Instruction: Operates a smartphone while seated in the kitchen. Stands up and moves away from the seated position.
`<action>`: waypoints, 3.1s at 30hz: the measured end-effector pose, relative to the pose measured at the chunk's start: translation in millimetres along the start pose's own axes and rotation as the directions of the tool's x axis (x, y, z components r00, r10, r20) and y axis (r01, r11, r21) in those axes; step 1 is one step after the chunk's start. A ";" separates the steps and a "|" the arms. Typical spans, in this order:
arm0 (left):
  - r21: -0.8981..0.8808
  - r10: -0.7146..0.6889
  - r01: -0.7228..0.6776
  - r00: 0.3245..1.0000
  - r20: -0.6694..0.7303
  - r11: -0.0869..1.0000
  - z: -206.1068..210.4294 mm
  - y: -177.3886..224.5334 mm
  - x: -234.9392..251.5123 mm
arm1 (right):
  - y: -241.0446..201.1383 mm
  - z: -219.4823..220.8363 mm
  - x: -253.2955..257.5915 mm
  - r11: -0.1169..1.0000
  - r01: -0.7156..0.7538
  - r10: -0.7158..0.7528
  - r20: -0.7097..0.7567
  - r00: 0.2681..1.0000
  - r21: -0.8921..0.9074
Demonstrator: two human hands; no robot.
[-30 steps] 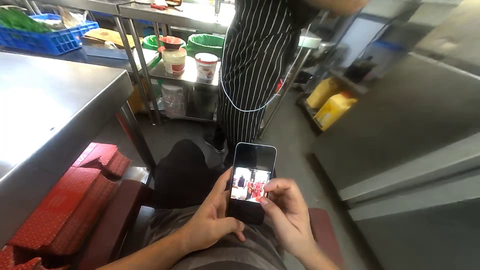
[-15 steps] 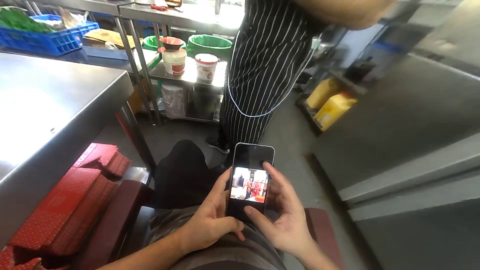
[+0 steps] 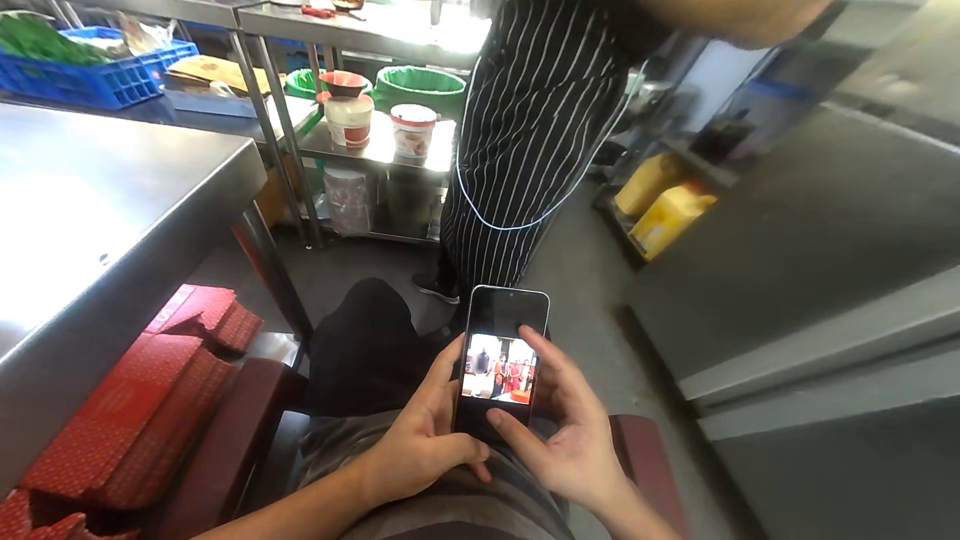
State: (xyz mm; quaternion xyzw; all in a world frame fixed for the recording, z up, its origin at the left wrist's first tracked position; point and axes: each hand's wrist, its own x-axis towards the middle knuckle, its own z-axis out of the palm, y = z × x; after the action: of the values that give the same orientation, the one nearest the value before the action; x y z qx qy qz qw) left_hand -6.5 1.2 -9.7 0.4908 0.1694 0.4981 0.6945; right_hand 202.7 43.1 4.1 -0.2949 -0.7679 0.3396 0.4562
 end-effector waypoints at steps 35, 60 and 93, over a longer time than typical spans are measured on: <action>0.014 0.007 -0.007 1.000 0.006 1.000 0.9 2.2 0.0 | 0.4 -1.6 1.4 0.992 0.054 -0.052 -0.014 0.999 0.114; 0.022 0.007 -0.007 1.000 0.007 1.000 0.7 1.8 -0.1 | -0.6 -0.5 1.0 0.997 0.031 -0.030 -0.012 0.999 0.066; 0.010 -0.001 0.001 1.000 -0.011 1.000 1.4 1.8 -0.1 | 2.7 -8.3 0.5 0.981 -0.041 0.029 0.069 0.997 0.187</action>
State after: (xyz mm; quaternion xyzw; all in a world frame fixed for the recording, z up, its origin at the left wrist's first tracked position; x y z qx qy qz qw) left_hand -6.5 0.4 -7.5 0.4916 0.1758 0.4996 0.6912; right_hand 210.4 47.2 5.2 -0.2524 -0.7416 0.4283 0.4504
